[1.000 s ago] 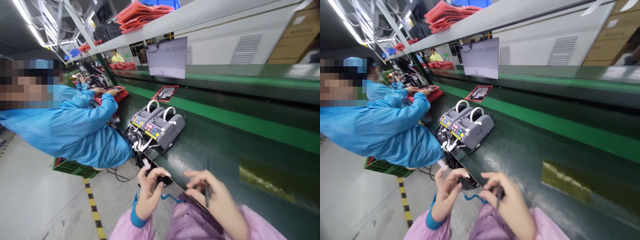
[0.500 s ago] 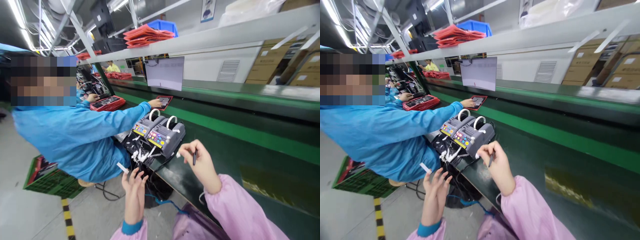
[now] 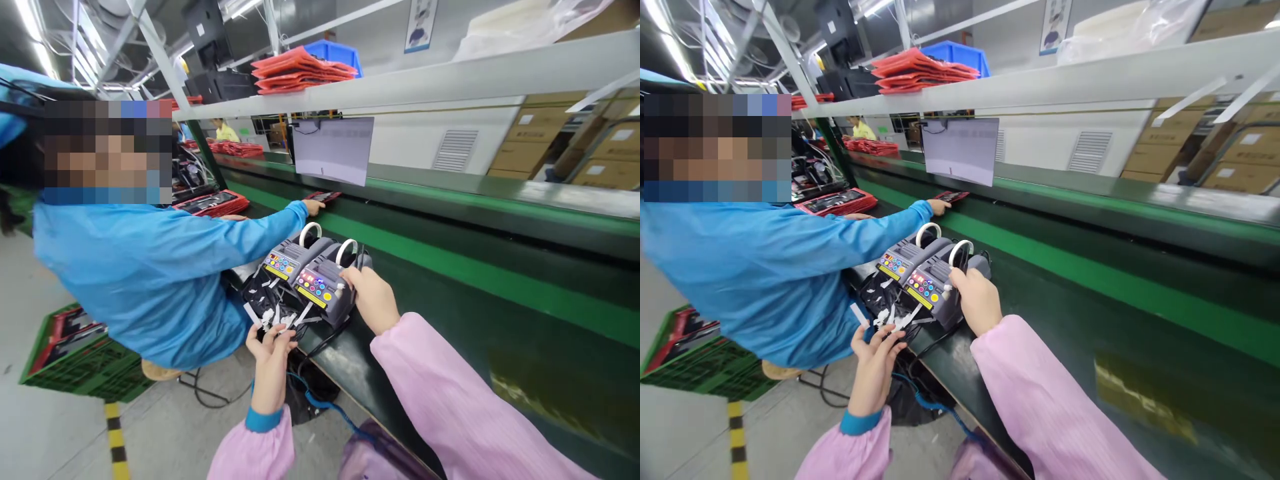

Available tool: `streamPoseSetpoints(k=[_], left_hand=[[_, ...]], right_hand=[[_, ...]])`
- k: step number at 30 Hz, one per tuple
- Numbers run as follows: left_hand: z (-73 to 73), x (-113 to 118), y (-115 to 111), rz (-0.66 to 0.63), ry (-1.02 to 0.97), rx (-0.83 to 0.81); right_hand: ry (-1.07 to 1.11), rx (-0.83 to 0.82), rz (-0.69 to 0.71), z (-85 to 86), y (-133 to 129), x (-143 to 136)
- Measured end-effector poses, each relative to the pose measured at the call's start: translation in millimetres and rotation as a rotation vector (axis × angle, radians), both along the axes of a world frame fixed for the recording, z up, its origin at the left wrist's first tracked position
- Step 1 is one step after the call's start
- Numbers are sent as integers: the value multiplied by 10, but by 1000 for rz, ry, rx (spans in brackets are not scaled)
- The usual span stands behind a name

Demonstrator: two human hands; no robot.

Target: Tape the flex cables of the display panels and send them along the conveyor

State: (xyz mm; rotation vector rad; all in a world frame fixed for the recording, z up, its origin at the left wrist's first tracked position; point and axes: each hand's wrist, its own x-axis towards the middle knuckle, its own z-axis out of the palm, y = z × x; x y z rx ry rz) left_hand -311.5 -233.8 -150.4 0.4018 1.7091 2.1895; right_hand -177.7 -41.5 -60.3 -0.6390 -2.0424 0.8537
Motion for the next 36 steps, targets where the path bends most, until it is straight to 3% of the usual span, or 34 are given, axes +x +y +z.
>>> streamPoseSetpoints(k=[6,10,14,17,25,30,36], left_hand=[[-65,-195,-35,138,86,-135],[-3,-184,14,74,115,-156],[82,-88,238,-36,101,-128],[135,-62,325,-51,99,-81],[297,-107,-1,99,67,58],[330,107,185,66,69,69],[363,197,407,101,189,76]], right_hand=[[49,188,-8,-72,-30,479],[-18,204,72,-293,-46,900],[-112,262,97,-486,-94,1220],[-124,285,88,-537,-130,1400],[-184,239,82,-711,-218,1874],[-376,329,128,-858,-252,2029],[-626,616,-93,-906,-247,2157]])
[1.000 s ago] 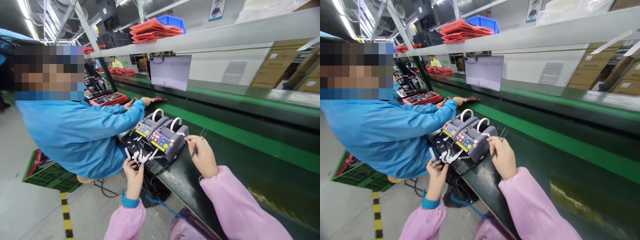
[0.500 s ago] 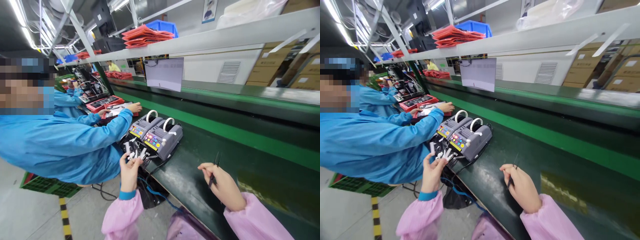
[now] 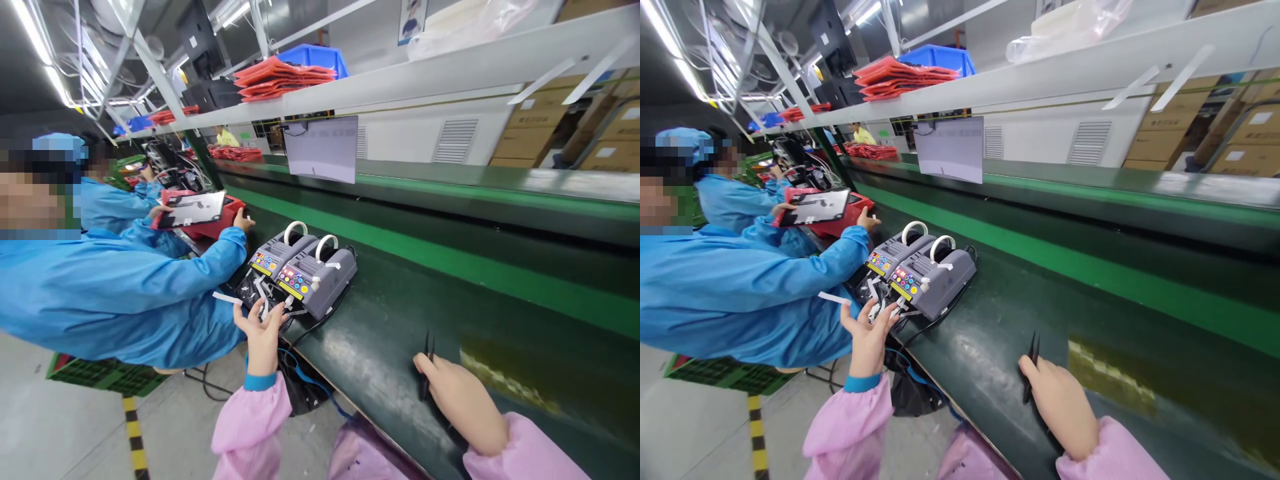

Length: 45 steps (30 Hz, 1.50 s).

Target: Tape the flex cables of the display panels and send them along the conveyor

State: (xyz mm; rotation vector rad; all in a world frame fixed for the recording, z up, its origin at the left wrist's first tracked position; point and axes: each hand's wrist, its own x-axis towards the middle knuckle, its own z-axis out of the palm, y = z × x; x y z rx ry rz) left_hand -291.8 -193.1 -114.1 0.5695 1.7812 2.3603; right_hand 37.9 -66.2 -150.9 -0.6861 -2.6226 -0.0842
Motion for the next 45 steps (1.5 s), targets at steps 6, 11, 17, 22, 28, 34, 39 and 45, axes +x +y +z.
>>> streamPoseSetpoints(k=[6,11,17,22,28,34,39,45], left_hand=[[235,369,-36,-15,187,97],[220,1267,176,-736,122,-15],[-23,2392,758,-1580,-211,-22],[48,3045,1090,-1723,-234,-77],[73,3701,1217,-1917,-98,-174],[114,4281,1433,-1846,484,-91],[311,4719,1722,-1892,861,-92],[234,5145,1981,-1828,1102,-66]], right_hand=[[15,-56,-29,129,-3,236],[-239,5,-459,200,14,732],[-213,-289,-850,257,-11,1439],[688,-820,-659,456,-98,1989],[1072,-928,-604,626,-162,2670],[1086,-534,-856,778,-65,3915],[667,-551,-813,600,341,4590],[519,-675,-720,297,623,4621]])
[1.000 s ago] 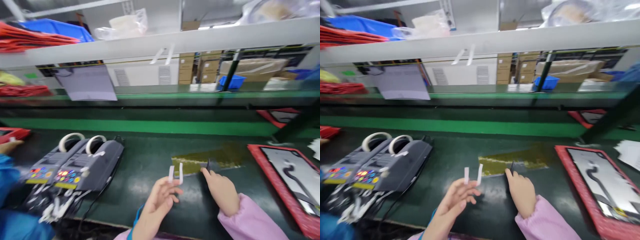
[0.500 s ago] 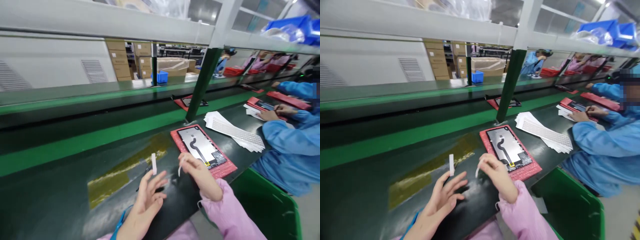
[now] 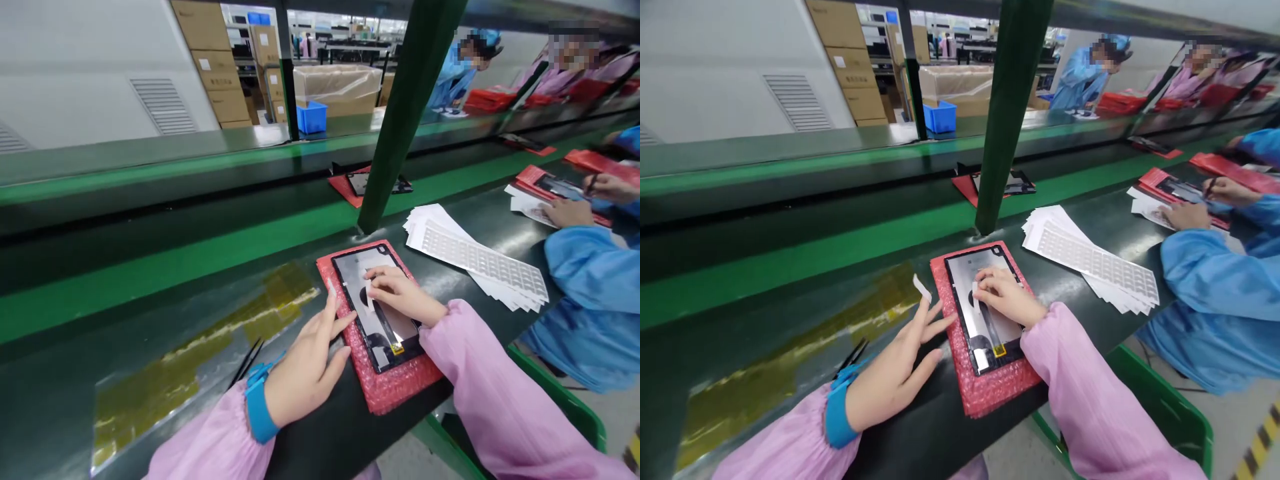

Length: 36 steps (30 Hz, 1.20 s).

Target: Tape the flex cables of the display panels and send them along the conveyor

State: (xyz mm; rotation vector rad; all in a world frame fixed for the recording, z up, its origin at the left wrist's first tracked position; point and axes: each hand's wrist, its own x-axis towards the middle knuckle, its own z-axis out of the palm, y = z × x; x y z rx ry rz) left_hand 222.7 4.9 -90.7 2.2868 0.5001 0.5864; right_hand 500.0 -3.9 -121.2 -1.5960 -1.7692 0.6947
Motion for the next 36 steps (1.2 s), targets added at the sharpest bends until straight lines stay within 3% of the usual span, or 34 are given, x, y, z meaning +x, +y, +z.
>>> streamPoseSetpoints(k=[12,21,26,30,33,36], left_hand=[[-290,363,39,-5,104,202],[-430,408,-3,-11,81,334],[-387,424,-16,-45,119,263],[-305,391,31,-16,25,111],[-293,300,78,170,-129,-79],[-351,213,103,395,-221,-269]], right_hand=[[-122,35,29,-11,-50,-49],[-93,29,-12,53,-85,-88],[-59,43,-82,7,68,-115],[-30,72,-245,2,289,-91],[31,74,-450,84,279,139],[34,11,-631,135,56,475]])
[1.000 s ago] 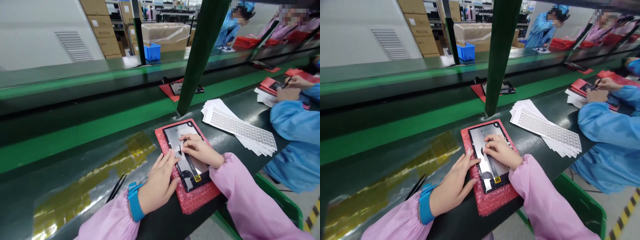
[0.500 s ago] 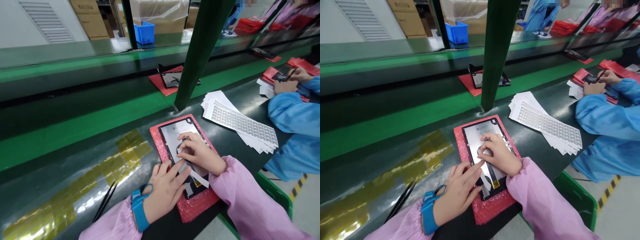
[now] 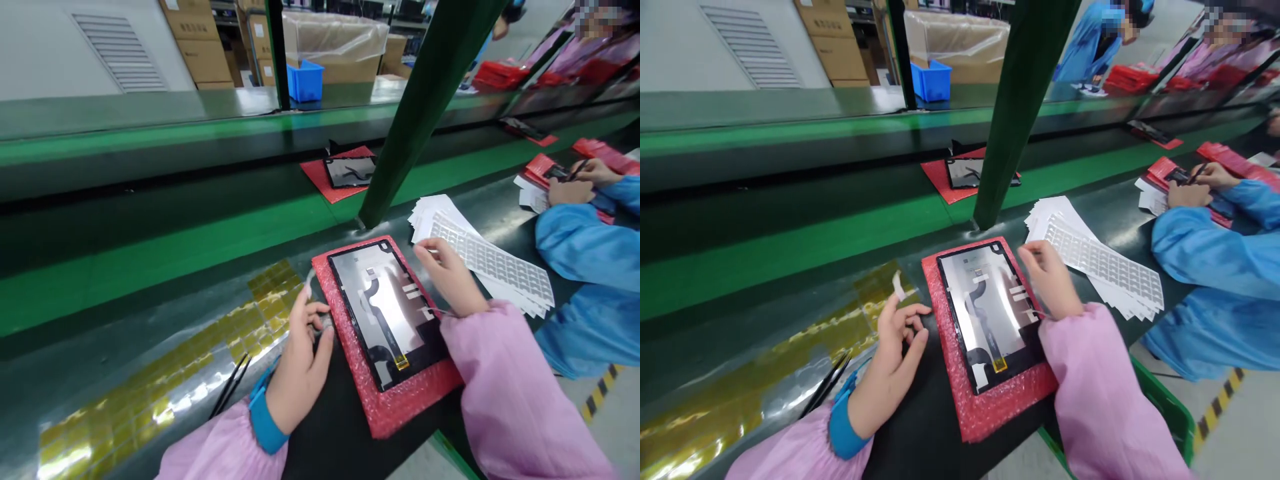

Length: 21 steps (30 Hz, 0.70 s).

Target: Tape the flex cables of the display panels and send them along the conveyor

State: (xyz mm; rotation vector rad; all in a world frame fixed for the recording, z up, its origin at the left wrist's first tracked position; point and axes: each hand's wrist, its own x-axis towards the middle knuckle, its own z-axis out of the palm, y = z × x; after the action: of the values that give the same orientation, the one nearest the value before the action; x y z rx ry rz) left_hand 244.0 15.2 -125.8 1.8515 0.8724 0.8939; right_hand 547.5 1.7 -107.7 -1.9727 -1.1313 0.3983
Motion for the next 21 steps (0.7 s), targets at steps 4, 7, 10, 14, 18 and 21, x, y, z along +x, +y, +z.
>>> streamPoseSetpoints(k=[4,7,10,14,18,21], left_hand=[[-49,25,-15,-24,15,-213],[-36,149,-15,-43,68,-220],[-56,283,13,-6,34,-175],[-64,337,15,-14,-40,-174],[158,72,-77,-10,-116,-206],[367,-381,-167,26,-136,-253]], right_hand=[[2,-185,1,-79,-347,217],[-18,-246,16,-126,-463,146],[-80,-238,-20,-79,-479,-5],[-274,-230,-127,84,-529,-285],[-322,-152,-127,253,-651,-698],[-112,-24,45,276,-669,-1103]])
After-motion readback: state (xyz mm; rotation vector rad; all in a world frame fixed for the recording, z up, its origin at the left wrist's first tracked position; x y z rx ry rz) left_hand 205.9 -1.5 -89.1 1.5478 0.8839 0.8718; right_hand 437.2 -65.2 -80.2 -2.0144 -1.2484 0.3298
